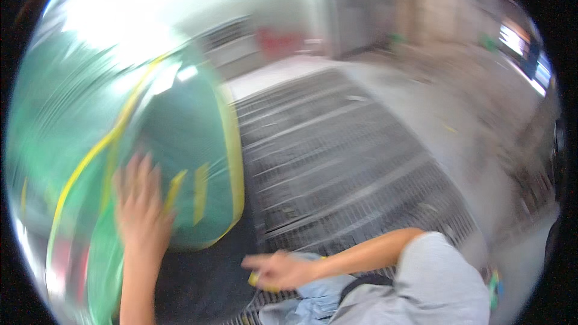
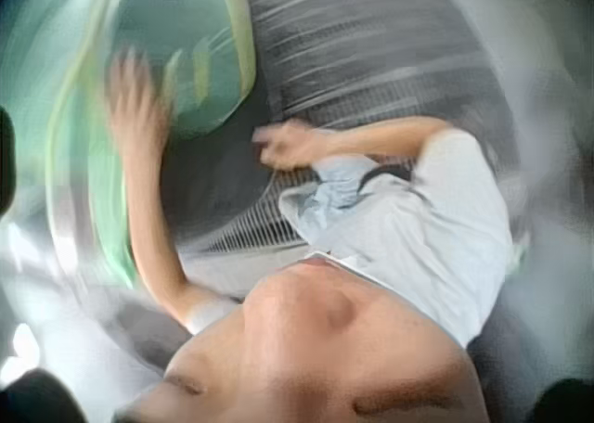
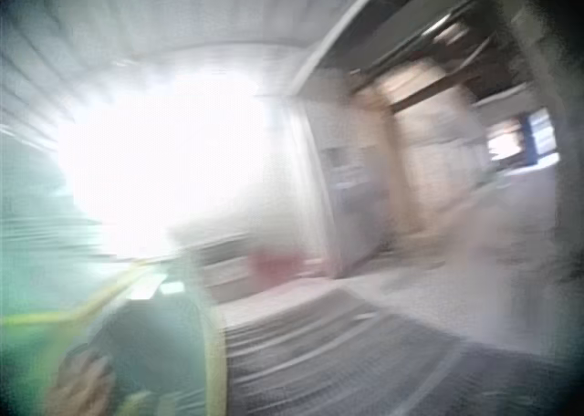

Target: The person covers the rear of a car with a green plastic sheet and secures it using yellow masking tape. They smooth the plastic, apply tape along the edges, and add additional tape strips to hold the sheet in place around the taillights and trunk.

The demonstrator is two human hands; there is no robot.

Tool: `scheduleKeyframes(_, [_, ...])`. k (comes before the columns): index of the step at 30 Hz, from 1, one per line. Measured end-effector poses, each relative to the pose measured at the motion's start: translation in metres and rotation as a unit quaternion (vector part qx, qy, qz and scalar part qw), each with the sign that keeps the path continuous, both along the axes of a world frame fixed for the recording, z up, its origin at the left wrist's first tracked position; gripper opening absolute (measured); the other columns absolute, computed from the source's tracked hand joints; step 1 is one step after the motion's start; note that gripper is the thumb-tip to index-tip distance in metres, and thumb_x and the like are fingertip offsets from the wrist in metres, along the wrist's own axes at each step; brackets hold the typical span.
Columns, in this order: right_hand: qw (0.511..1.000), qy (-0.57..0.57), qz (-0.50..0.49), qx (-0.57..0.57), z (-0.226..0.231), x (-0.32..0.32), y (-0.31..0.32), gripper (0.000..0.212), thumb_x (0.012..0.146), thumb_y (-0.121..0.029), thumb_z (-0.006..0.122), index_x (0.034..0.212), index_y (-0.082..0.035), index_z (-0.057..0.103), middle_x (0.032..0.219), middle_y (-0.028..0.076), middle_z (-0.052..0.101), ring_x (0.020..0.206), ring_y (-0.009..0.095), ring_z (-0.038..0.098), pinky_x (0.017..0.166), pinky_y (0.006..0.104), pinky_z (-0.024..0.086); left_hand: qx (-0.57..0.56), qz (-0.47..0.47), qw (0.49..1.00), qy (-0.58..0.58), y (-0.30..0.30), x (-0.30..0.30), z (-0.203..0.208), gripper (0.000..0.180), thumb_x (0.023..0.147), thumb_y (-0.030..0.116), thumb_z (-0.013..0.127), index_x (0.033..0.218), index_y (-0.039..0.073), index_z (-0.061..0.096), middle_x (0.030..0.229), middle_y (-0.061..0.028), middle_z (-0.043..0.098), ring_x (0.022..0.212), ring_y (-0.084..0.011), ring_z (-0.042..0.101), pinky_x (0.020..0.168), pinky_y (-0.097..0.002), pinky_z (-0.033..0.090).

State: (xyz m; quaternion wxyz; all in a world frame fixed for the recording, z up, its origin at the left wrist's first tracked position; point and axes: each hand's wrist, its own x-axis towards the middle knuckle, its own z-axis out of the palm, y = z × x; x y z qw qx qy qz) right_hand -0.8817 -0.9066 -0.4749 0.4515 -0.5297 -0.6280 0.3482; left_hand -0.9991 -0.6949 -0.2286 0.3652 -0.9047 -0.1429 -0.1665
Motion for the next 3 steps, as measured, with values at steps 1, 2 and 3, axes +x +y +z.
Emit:
scheduleKeyframes(1, [0.999, 0.041, -0.003, 0.021, -0.018, -0.019, -0.008, 0.041, 0.097, -0.034, 0.064, 0.117, 0.002, 0.067, 0.116, 0.023, 0.073, 0.089, 0.028, 0.075, 0.075, 0.0416, 0.057, -0.058, 0.045, 0.997, 0.028, -0.011, -0.006, 0.005, 0.097, 0.070, 0.033, 0.087, 0.151, -0.002, 0.046, 0.167, -0.0159, 0.033, 0.159, -0.0344, 0.019, 0.132, -0.0529, 0.011])
scheduleKeyframes(2, [0.999, 0.031, 0.008, -0.034, -0.034, -0.041, -0.012, 0.043, 0.099, -0.033, 0.062, 0.127, -0.001, 0.065, 0.097, 0.022, 0.073, 0.085, 0.030, 0.074, 0.074, 0.0446, 0.056, -0.119, 0.106, 0.986, 0.040, -0.022, -0.012, 0.012, 0.098, 0.068, 0.029, 0.088, 0.150, -0.005, 0.046, 0.167, -0.0170, 0.031, 0.160, -0.0364, 0.016, 0.132, -0.0542, 0.010])
scheduleKeyframes(3, [0.998, 0.019, 0.005, -0.053, -0.046, -0.060, -0.018, 0.037, 0.083, -0.021, 0.065, 0.113, 0.000, 0.064, 0.080, 0.021, 0.068, 0.071, 0.035, 0.068, 0.064, 0.0483, 0.051, -0.143, 0.155, 0.975, 0.069, -0.029, -0.008, 0.022, 0.096, 0.070, 0.026, 0.088, 0.149, -0.005, 0.046, 0.168, -0.0190, 0.029, 0.160, -0.0374, 0.016, 0.132, -0.0547, 0.010])
